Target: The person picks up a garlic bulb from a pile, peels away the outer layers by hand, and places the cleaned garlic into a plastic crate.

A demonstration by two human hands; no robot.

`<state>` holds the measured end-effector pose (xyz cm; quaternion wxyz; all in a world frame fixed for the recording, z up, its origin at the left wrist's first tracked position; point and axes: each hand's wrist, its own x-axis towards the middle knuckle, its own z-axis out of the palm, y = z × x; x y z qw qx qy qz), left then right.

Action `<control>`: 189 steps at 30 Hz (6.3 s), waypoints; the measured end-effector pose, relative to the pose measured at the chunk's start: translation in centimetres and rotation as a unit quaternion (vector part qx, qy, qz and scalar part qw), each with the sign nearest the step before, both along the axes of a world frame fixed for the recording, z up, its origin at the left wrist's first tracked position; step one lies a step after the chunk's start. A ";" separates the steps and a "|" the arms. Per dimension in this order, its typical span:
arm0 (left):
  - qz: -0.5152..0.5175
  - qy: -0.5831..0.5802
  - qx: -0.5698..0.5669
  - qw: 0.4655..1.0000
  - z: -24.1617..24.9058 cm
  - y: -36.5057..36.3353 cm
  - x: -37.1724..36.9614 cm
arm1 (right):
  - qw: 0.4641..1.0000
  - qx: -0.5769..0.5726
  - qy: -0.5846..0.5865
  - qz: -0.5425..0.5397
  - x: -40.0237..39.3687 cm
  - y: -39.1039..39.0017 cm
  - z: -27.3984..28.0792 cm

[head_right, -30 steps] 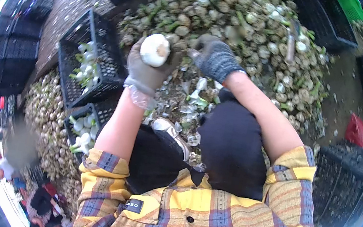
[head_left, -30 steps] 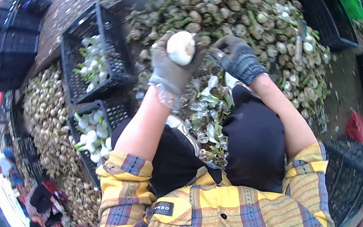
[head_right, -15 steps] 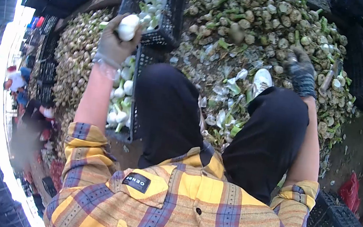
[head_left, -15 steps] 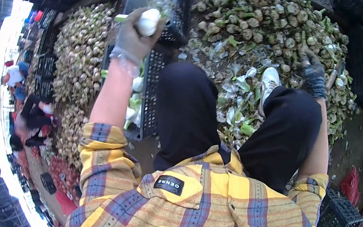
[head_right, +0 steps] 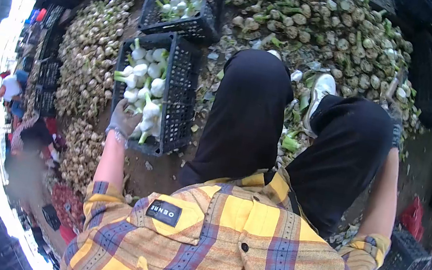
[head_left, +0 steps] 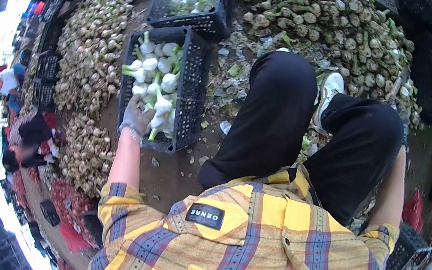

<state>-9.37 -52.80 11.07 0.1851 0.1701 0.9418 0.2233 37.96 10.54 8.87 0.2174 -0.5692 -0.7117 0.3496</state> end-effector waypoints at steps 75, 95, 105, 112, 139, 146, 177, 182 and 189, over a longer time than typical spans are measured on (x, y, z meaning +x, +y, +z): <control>0.046 -0.306 0.369 0.876 -14.4 49.7 8.5 | 0.977 -0.041 -0.105 0.183 -20.7 -6.8 -10.8; -0.040 -0.323 0.404 0.855 -12.2 49.7 9.2 | 0.947 -0.253 0.138 0.142 -27.0 -6.7 -8.7; 0.015 -0.412 0.334 0.848 -10.9 50.0 8.7 | 0.969 -0.179 0.070 0.152 -26.9 -7.3 -9.4; 0.051 -0.472 0.334 0.814 -9.7 49.9 8.9 | 0.928 -0.292 0.208 0.104 -27.1 -7.3 -8.8; 0.042 -0.507 0.293 0.809 -10.4 49.8 8.5 | 0.987 -0.140 0.056 0.049 -27.7 -7.4 -7.5; -0.027 -0.424 0.345 0.837 -12.1 49.7 9.9 | 0.996 -0.063 -0.004 0.059 -27.5 -7.5 -10.2; 0.201 -0.570 0.422 0.675 -12.9 49.3 7.7 | 0.963 -0.164 0.210 0.052 -24.0 -7.8 -9.2; 0.164 -0.517 0.399 0.739 -12.1 49.0 7.7 | 0.970 0.099 -0.143 0.168 -21.8 -7.2 -10.4; -0.009 -0.421 0.367 0.829 -11.2 49.1 8.2 | 0.960 -0.227 0.077 0.144 -25.8 -6.8 -7.7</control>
